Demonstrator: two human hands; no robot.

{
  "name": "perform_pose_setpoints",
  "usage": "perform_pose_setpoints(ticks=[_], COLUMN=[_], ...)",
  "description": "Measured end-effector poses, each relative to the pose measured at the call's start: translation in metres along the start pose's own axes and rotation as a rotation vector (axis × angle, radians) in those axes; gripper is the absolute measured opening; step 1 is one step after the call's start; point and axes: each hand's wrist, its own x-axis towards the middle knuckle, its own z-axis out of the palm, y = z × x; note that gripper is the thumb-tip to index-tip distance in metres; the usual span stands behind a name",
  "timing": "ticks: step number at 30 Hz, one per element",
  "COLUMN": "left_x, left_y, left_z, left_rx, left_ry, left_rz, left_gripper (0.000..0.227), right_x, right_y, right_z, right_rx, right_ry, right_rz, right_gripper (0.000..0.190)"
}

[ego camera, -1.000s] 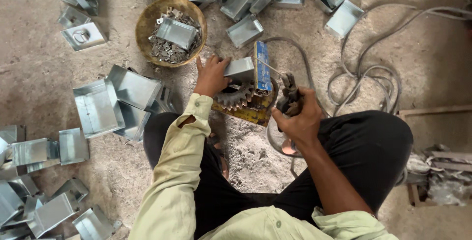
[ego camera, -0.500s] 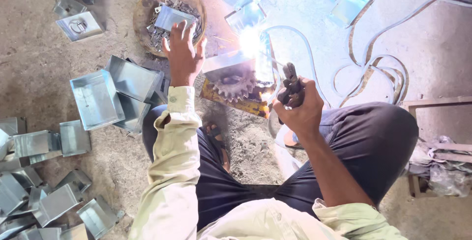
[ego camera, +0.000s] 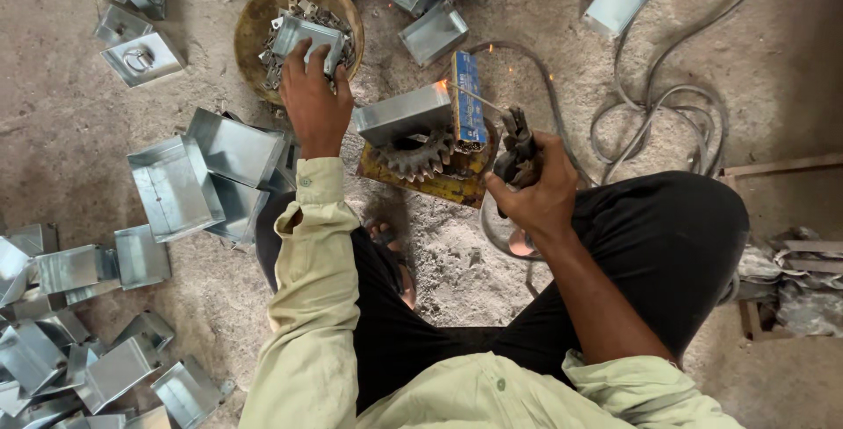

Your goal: The person sits on the floor and repeatedly welds small rectangular metal boxes using a handheld welding torch. They pick up each box, position it on a jig, weld the seams, and then place the finished box into a nearby bowl.

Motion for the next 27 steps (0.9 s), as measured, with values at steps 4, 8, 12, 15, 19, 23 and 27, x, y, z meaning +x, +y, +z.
perform_pose_setpoints(ticks=[4, 8, 12, 15, 19, 23, 27], left_x=[0.0, -0.001, -0.002, -0.005, -0.011, -0.026, -0.029], left_y=[-0.001, -0.001, -0.004, -0.01, -0.007, 0.008, 0.011], left_z=[0.0, -0.001, 0.003, 0.007, 0.024, 0.039, 0.038], left_rx=[-0.006, 0.02, 0.061, 0.024, -0.019, 0.08, 0.113], left_ry=[-0.004, 0.004, 0.029, -0.069, -0.361, -0.521, -0.597], left_rz=[-0.013, -0.008, 0.017, -0.017, 0.022, 0.112, 0.07], left_gripper=[0.036, 0.035, 0.034, 0.032, 0.04, 0.033, 0.034], right_x=[0.002, 0.002, 0.0, -0.001, -0.003, 0.01, 0.017], right_y=[-0.002, -0.002, 0.002, 0.013, 0.033, 0.048, 0.056], right_z=[-0.001, -0.001, 0.001, 0.003, 0.008, 0.006, 0.003], right_rx=[-0.035, -0.025, -0.012, -0.014, 0.02, 0.481, 0.906], right_ry=[0.008, -0.016, -0.029, -0.058, -0.002, 0.141, 0.227], right_rz=[-0.063, -0.048, -0.008, -0.038, 0.183, 0.617, 0.916], right_gripper=[0.062, 0.06, 0.059, 0.06, 0.058, 0.055, 0.044])
